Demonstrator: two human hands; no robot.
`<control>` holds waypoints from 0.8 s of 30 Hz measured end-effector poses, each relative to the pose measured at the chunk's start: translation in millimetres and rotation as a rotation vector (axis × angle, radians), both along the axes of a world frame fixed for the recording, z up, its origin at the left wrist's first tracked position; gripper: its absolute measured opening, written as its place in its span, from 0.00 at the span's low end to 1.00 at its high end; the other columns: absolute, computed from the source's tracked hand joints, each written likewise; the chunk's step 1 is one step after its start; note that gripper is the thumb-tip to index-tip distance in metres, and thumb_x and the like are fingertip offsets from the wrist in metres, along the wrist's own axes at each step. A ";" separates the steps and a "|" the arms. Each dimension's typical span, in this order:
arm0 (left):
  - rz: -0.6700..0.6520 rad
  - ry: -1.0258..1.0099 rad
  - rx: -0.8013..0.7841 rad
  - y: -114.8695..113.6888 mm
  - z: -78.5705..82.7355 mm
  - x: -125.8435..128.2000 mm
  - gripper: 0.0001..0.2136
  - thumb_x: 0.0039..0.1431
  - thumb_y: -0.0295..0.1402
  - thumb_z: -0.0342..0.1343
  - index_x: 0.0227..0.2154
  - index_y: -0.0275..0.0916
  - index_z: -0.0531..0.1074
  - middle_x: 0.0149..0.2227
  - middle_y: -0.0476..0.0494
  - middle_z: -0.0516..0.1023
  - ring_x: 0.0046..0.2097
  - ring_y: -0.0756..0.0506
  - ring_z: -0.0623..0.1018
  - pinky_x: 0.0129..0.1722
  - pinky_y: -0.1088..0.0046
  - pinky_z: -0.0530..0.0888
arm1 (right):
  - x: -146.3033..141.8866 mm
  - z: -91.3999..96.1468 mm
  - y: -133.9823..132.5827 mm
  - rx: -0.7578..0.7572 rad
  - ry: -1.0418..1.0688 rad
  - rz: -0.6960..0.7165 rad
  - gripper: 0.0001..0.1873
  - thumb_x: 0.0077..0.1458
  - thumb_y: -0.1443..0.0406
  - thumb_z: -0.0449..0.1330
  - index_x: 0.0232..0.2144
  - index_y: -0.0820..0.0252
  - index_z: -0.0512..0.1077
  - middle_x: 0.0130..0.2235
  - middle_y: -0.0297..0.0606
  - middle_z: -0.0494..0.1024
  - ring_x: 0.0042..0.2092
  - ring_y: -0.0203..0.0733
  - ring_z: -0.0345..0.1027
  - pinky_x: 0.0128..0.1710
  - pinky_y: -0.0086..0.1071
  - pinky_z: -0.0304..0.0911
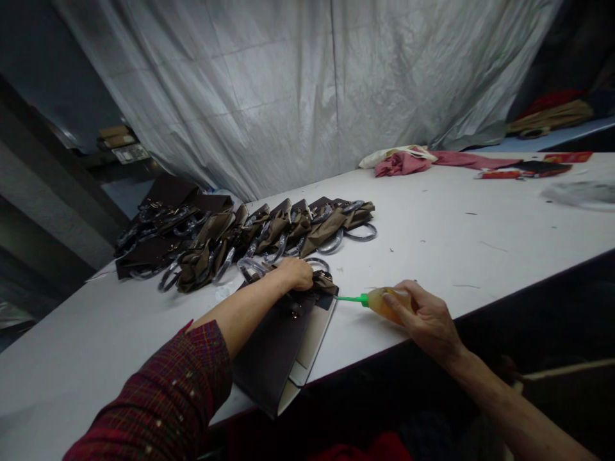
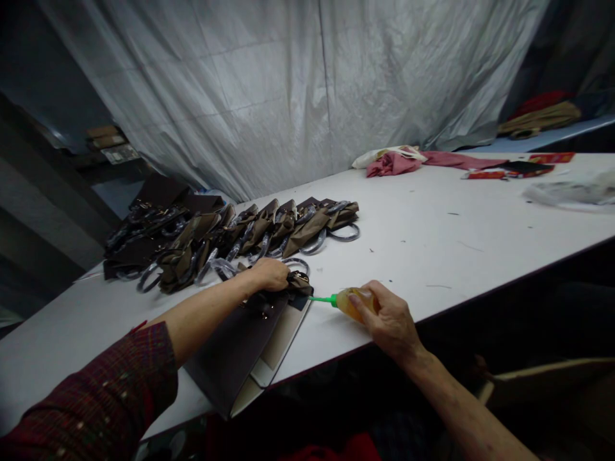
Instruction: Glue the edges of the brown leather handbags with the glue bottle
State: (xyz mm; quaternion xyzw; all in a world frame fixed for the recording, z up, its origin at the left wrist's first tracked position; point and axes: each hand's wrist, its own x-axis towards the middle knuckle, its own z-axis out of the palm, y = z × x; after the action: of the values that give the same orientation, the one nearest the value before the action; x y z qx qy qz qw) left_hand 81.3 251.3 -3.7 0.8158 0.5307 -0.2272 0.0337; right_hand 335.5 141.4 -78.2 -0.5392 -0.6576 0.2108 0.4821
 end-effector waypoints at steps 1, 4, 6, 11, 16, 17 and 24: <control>0.006 0.022 0.002 -0.5 0.2 -0.1 0.14 0.65 0.42 0.55 0.45 0.36 0.74 0.48 0.39 0.77 0.50 0.42 0.77 0.51 0.55 0.74 | -0.2 -1.4 2.5 0.017 -0.016 0.002 0.18 0.59 0.49 0.58 0.29 0.57 0.70 0.24 0.33 0.70 0.26 0.40 0.63 0.28 0.33 0.59; 0.008 0.056 0.006 -2.6 1.3 0.0 0.15 0.65 0.42 0.54 0.46 0.36 0.74 0.50 0.39 0.77 0.51 0.41 0.76 0.52 0.55 0.73 | -0.7 -4.3 10.3 0.066 -0.066 0.022 0.19 0.61 0.50 0.57 0.29 0.58 0.69 0.23 0.32 0.68 0.24 0.38 0.61 0.26 0.31 0.57; 0.004 0.062 0.009 -3.5 1.0 0.0 0.15 0.66 0.42 0.54 0.46 0.36 0.74 0.50 0.39 0.76 0.52 0.41 0.76 0.52 0.55 0.73 | -0.8 -5.2 14.8 0.088 -0.097 0.043 0.19 0.61 0.50 0.56 0.28 0.58 0.69 0.22 0.31 0.67 0.23 0.37 0.60 0.25 0.31 0.56; -0.002 0.066 0.016 -3.4 -3.3 -0.5 0.15 0.66 0.42 0.54 0.46 0.36 0.74 0.49 0.39 0.77 0.50 0.42 0.77 0.51 0.55 0.74 | -1.2 -2.2 18.0 0.115 -0.144 0.088 0.20 0.61 0.50 0.57 0.26 0.57 0.68 0.21 0.31 0.66 0.22 0.36 0.58 0.24 0.30 0.55; -0.006 0.063 0.025 -4.7 -4.9 -0.9 0.15 0.66 0.42 0.53 0.45 0.36 0.74 0.48 0.39 0.77 0.50 0.42 0.77 0.50 0.56 0.74 | -2.3 2.3 14.4 0.180 -0.205 0.149 0.18 0.63 0.52 0.55 0.26 0.57 0.67 0.22 0.31 0.66 0.22 0.36 0.60 0.23 0.29 0.56; -0.004 0.063 0.027 -5.3 -4.5 -0.8 0.15 0.66 0.43 0.53 0.45 0.36 0.74 0.48 0.39 0.77 0.50 0.42 0.77 0.50 0.56 0.74 | -2.7 2.6 14.2 0.199 -0.211 0.125 0.18 0.63 0.53 0.54 0.27 0.57 0.67 0.22 0.31 0.66 0.22 0.36 0.60 0.23 0.29 0.56; 0.001 0.064 0.039 -9.6 -0.2 1.8 0.16 0.66 0.44 0.53 0.45 0.36 0.75 0.48 0.38 0.78 0.51 0.41 0.77 0.51 0.56 0.74 | -4.2 6.3 14.2 0.239 -0.266 0.174 0.16 0.64 0.55 0.54 0.27 0.57 0.67 0.23 0.31 0.65 0.22 0.35 0.59 0.24 0.29 0.56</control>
State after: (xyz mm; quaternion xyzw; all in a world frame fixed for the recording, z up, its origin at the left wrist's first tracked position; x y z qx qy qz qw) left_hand 83.1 241.8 -3.9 0.8084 0.5363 -0.2427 0.0010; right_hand 331.3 155.6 -71.9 -0.4421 -0.7801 0.0990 0.4314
